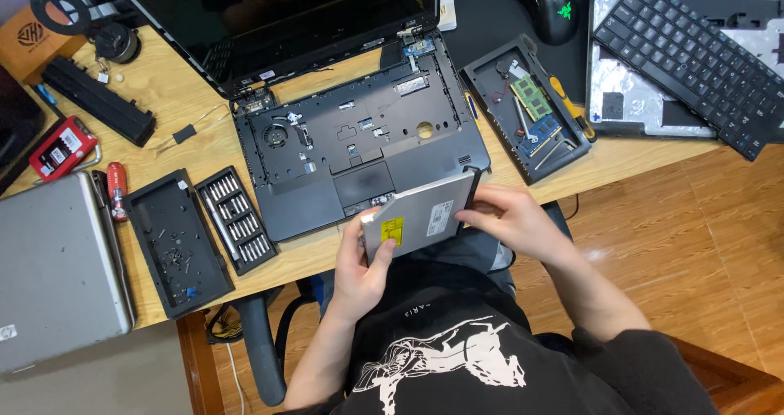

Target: Disassembling and reassembling components of a laptop using tools.

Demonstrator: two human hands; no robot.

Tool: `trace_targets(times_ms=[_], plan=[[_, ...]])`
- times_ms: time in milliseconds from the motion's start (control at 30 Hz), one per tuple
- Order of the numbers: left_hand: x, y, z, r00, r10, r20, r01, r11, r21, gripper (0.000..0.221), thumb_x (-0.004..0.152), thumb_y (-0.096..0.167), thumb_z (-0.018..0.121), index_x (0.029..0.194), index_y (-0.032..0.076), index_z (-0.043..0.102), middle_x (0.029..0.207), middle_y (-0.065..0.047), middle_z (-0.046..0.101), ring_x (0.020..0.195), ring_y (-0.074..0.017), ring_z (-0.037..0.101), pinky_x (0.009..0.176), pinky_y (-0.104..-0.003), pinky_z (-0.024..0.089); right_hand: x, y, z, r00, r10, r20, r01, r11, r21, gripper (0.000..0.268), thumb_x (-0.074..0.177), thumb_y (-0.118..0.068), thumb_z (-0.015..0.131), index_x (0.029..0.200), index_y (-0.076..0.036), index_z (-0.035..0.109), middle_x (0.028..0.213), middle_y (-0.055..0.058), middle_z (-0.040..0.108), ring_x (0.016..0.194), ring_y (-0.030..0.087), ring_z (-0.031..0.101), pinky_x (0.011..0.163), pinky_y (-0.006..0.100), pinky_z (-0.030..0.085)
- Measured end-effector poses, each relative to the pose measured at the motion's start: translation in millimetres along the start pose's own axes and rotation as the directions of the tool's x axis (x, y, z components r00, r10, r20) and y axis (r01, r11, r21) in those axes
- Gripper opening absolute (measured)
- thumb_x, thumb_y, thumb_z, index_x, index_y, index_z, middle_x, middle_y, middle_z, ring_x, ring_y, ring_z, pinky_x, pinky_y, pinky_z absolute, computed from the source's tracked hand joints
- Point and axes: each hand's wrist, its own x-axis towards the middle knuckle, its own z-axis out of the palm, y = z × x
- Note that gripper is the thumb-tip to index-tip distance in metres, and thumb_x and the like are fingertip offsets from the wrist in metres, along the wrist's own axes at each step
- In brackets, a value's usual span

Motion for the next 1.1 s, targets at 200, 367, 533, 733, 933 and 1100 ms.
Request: trace_targets(times_ms=[200, 367, 533, 733, 933, 1100], plan=[[15, -19, -10, 0.999, -0.025, -0.036, 0.021, 0.993, -0.117, 0.054, 0.101, 0.0, 0.06, 0.151, -0.003, 0.037, 0.127, -0.019, 0.066, 0.114, -0.022, 0.068, 0.098, -0.035, 0.056, 66, -46, -73, 0.893, -0.447, 0.04, 0.387, 0.722, -0.573, 0.016, 0.1, -0.016, 0.068, 0.108, -0.005, 0.077, 0.101, 0.006, 0.077, 0.087, 0.014, 0.072, 0.077, 0.028, 0.056], [27, -26, -20, 0.998, 0.02, -0.063, -0.045, 0.906, -0.421, 0.056, 0.099, -0.001, 0.063, 0.148, -0.005, 0.034, 0.135, -0.018, 0.061, 0.126, -0.0233, 0.061, 0.11, -0.038, 0.048, 158, -14, -158, 0.714, -0.682, -0.159, 0.131, 0.353, -0.926, 0.02, 0.109, -0.009, 0.068, 0.127, 0.0, 0.07, 0.132, 0.022, 0.06, 0.121, 0.038, 0.06, 0.101, 0.043, 0.051], [29, -21, -20, 0.999, -0.006, -0.048, -0.017, 0.892, -0.452, 0.056, 0.099, 0.0, 0.062, 0.147, -0.004, 0.035, 0.135, -0.019, 0.062, 0.128, -0.024, 0.06, 0.111, -0.039, 0.046, 207, 30, -204, 0.731, -0.677, -0.084, 0.058, 0.184, -0.981, 0.037, 0.106, -0.012, 0.072, 0.14, -0.001, 0.064, 0.15, 0.027, 0.046, 0.139, 0.048, 0.046, 0.116, 0.051, 0.042], [30, -19, -19, 0.998, -0.031, -0.051, 0.005, 0.894, -0.449, 0.057, 0.098, 0.0, 0.062, 0.148, -0.004, 0.035, 0.135, -0.019, 0.062, 0.127, -0.0235, 0.061, 0.11, -0.038, 0.046, 223, 43, -220, 0.788, -0.595, -0.161, -0.009, 0.25, -0.968, 0.048, 0.101, -0.013, 0.073, 0.146, -0.002, 0.06, 0.15, 0.03, 0.046, 0.129, 0.05, 0.051, 0.109, 0.053, 0.045], [30, -22, -21, 0.999, -0.023, -0.033, 0.006, 0.901, -0.434, 0.054, 0.099, 0.001, 0.062, 0.146, -0.005, 0.035, 0.133, -0.02, 0.063, 0.125, -0.0236, 0.062, 0.109, -0.038, 0.048, 227, 50, -221, 0.765, -0.617, -0.184, -0.054, 0.224, -0.973, 0.048, 0.101, -0.012, 0.074, 0.146, -0.004, 0.061, 0.147, 0.028, 0.049, 0.123, 0.048, 0.055, 0.106, 0.052, 0.048], [29, -22, -21, 0.999, -0.032, -0.029, 0.017, 0.907, -0.42, 0.052, 0.1, 0.002, 0.061, 0.145, -0.005, 0.035, 0.132, -0.021, 0.063, 0.124, -0.0232, 0.062, 0.108, -0.038, 0.049, 229, 53, -221, 0.737, -0.653, -0.174, -0.067, 0.185, -0.98, 0.043, 0.101, -0.009, 0.074, 0.141, -0.004, 0.061, 0.143, 0.026, 0.051, 0.121, 0.046, 0.056, 0.103, 0.051, 0.049]])
